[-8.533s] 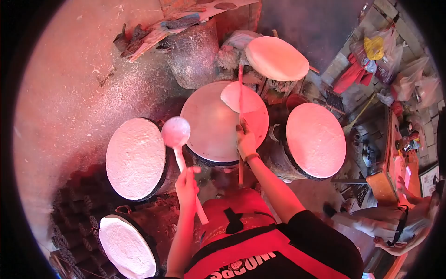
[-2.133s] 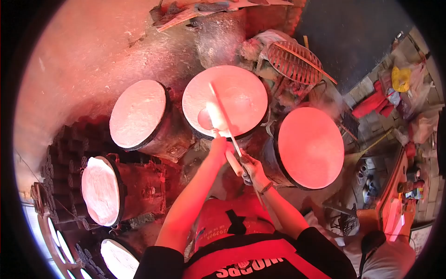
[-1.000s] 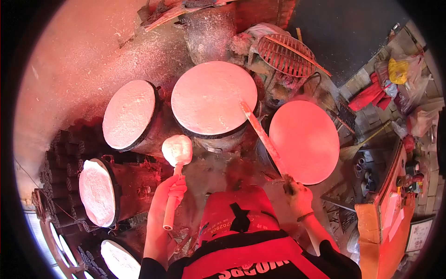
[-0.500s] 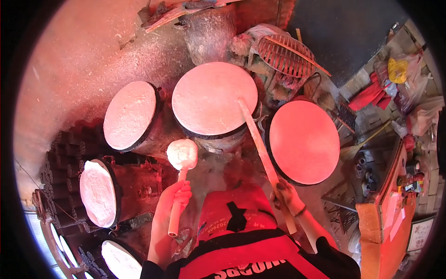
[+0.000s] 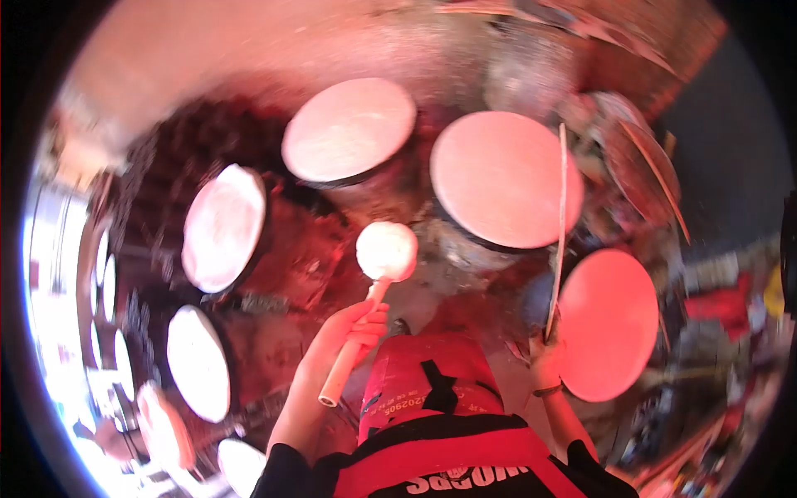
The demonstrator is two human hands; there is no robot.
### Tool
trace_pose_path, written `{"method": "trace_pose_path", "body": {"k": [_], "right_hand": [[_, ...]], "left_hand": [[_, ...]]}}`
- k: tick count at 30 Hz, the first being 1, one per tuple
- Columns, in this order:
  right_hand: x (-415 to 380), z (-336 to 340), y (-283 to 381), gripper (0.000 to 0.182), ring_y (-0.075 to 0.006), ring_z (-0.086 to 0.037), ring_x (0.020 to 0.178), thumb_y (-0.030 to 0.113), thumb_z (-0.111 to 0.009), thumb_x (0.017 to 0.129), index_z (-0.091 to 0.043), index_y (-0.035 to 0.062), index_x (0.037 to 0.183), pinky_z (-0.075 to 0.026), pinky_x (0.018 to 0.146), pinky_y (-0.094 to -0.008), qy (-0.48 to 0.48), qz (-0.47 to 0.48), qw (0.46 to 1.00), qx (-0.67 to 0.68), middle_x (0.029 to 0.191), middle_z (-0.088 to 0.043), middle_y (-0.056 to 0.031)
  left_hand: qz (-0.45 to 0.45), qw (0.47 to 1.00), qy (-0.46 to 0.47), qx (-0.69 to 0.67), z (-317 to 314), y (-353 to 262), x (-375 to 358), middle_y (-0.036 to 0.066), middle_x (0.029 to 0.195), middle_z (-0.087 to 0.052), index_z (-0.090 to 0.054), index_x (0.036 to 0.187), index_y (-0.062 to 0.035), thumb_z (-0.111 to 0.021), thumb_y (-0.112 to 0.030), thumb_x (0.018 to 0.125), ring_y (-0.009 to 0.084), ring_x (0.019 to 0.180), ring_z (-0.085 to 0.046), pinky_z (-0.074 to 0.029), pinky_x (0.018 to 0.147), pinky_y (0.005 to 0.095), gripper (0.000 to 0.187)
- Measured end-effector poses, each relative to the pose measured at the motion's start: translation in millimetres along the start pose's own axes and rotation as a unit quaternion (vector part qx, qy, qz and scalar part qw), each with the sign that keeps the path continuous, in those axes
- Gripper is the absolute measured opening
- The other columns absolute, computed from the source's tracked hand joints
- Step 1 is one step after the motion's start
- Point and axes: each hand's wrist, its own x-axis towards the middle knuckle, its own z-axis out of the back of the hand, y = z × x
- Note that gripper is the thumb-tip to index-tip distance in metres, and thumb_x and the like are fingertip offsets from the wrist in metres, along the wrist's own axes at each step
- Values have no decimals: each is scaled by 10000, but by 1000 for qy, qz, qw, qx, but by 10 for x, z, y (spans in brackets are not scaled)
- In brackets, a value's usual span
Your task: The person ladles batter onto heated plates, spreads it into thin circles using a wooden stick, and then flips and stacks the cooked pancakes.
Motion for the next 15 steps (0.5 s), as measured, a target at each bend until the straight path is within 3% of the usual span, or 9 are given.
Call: {"method": "trace_pose_path", "body": {"k": [1,3,4,9,11,12,13,14,15], "right_hand": [[131,-101,77,418,-108,-544,911,39,-501,909,-430,-7,1318,-423,872,-237,32,-17,999,11,1056,-590,-72],[368,-456,-108,325,-67,-529,837,76,-525,908,-532,9,1226,-474,709,-221,112,58,991,44,903,-568,-39],[574,-675,-142,251,-52,-508,769,114,-535,913,-577,5,1135,-448,618,-207,169,-16,982,83,843,-555,-25],[554,-1738,246,164,-77,-497,640,114,-544,896,-601,-9,989,-420,592,-221,296,40,954,11,739,-547,0],[597,-2078,247,142,-75,-481,575,66,-546,864,-615,10,974,-410,540,-229,361,52,920,140,668,-516,25],[505,-2229,575,156,-73,-486,581,31,-538,842,-624,32,972,-406,543,-228,406,76,910,22,649,-510,26],[418,-2389,971,169,-68,-488,591,22,-533,838,-625,40,979,-410,555,-224,454,60,886,-72,661,-521,25],[319,-2615,1231,156,-80,-492,593,53,-543,848,-623,40,982,-417,558,-242,484,80,868,-74,657,-528,2],[207,-2906,1462,150,-92,-496,594,85,-553,858,-621,40,985,-425,562,-259,514,102,849,-75,653,-536,-21]], "left_hand": [[0,1000,25,5,61,-23,-91,28,739,-405,-404,1096,51,-433,-102,960,51,501,-386,-337,382,152,206],[-50,998,35,-14,253,-117,-335,25,738,-402,-403,1090,48,-439,-107,958,47,499,-381,-331,374,149,206],[-72,997,35,-16,335,-207,-311,23,738,-400,-402,1083,45,-445,-111,956,42,496,-376,-326,366,146,206],[-184,977,61,-87,843,-464,-896,17,735,-392,-404,1064,17,-456,-125,950,35,490,-363,-292,345,134,189],[-305,952,-8,-25,1082,-428,-1037,13,736,-402,-433,1057,13,-476,-123,942,34,494,-357,-283,360,134,184],[-316,948,-2,-41,1099,-465,-1160,13,736,-402,-433,1057,13,-476,-123,942,34,494,-357,-283,360,134,184],[-392,917,-71,2,1099,-439,-1291,6,727,-407,-436,1010,-11,-474,-111,937,37,496,-346,-274,376,150,130],[-462,874,-142,45,1137,-444,-1403,0,718,-412,-439,963,-36,-471,-99,932,39,497,-335,-264,392,166,78],[-486,863,-133,31,1250,-495,-1533,-6,701,-406,-460,954,-38,-478,-108,935,34,493,-328,-256,398,168,75]]}}
